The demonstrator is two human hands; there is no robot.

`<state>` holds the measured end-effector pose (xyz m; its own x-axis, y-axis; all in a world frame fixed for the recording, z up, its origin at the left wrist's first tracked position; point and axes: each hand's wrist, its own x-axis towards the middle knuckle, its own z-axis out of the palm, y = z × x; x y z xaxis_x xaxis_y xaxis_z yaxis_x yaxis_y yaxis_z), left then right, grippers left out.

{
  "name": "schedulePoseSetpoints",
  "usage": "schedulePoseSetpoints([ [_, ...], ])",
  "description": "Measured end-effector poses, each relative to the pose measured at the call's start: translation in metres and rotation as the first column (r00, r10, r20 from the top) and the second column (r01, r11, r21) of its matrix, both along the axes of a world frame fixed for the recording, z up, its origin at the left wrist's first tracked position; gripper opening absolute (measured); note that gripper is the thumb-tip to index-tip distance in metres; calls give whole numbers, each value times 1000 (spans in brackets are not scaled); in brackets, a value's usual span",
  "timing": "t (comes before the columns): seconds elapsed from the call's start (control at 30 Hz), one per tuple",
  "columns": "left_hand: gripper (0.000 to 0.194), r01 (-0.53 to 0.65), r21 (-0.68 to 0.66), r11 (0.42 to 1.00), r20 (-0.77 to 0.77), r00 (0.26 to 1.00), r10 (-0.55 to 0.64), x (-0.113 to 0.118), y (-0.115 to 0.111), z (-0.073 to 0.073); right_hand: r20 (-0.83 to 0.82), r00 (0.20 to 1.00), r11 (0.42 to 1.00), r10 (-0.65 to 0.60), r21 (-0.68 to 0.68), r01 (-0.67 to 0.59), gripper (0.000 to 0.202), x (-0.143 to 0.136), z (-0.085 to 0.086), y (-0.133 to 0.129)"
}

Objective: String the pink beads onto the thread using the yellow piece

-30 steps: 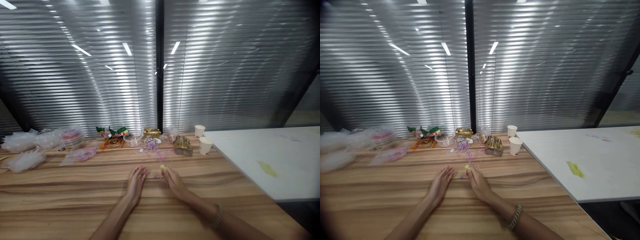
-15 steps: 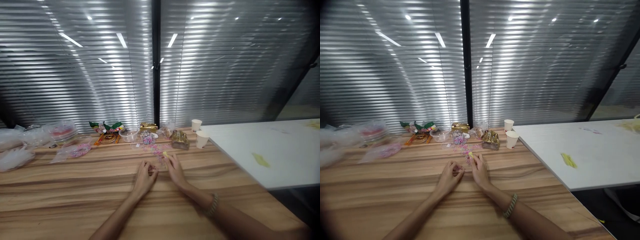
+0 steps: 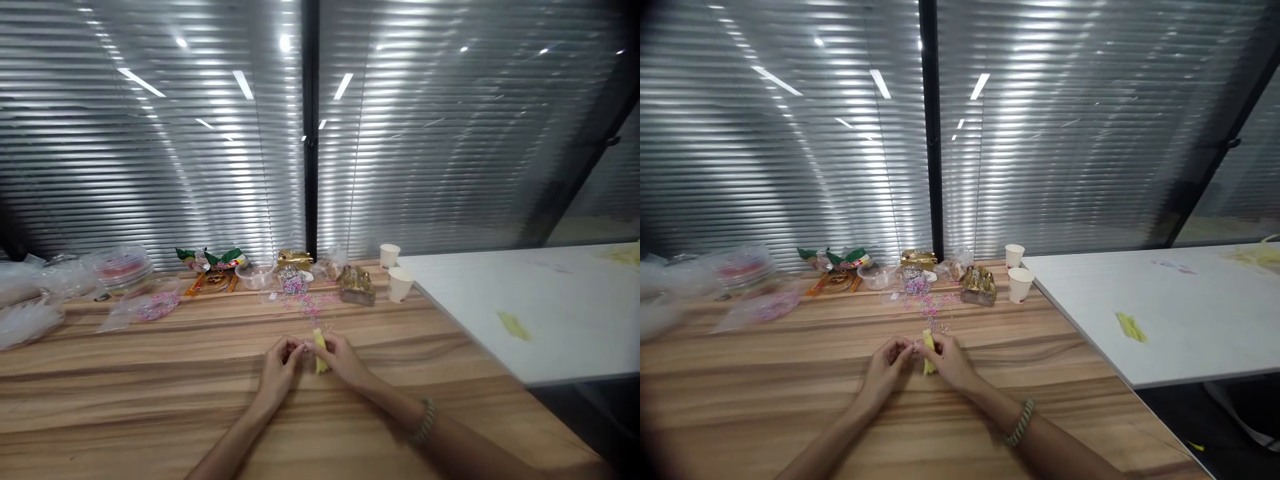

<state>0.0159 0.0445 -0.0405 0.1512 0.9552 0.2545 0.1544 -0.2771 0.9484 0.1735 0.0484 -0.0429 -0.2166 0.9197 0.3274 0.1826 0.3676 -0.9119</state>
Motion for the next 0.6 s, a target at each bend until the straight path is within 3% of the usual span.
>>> schedulePoseSetpoints([
  [0.07,23,29,-23,999,31,999,-29,2,-3,0,-24,996,996,88,-29,-89,31,-1,0,-1],
  [0.23,26,66,-114,991,91,994,-56,4,-9,10,-82,986,988,147,-36,-150,29,-1,4,-2],
  [0.37,25,229,-161,960,190,962,-198,6,-14,22,-118,986,991,121,-42,-126,32,0,8,0],
  [0.43,26,305,-189,933,313,920,-237,7,-15,26,-136,985,991,110,-63,-119,34,0,8,2],
  [0.53,24,360,-302,883,535,830,-155,6,-12,27,-147,986,991,82,-93,-96,35,0,8,6],
  [0.6,25,416,-389,822,607,787,-111,4,-8,26,-162,986,991,50,-116,-69,35,0,8,8],
])
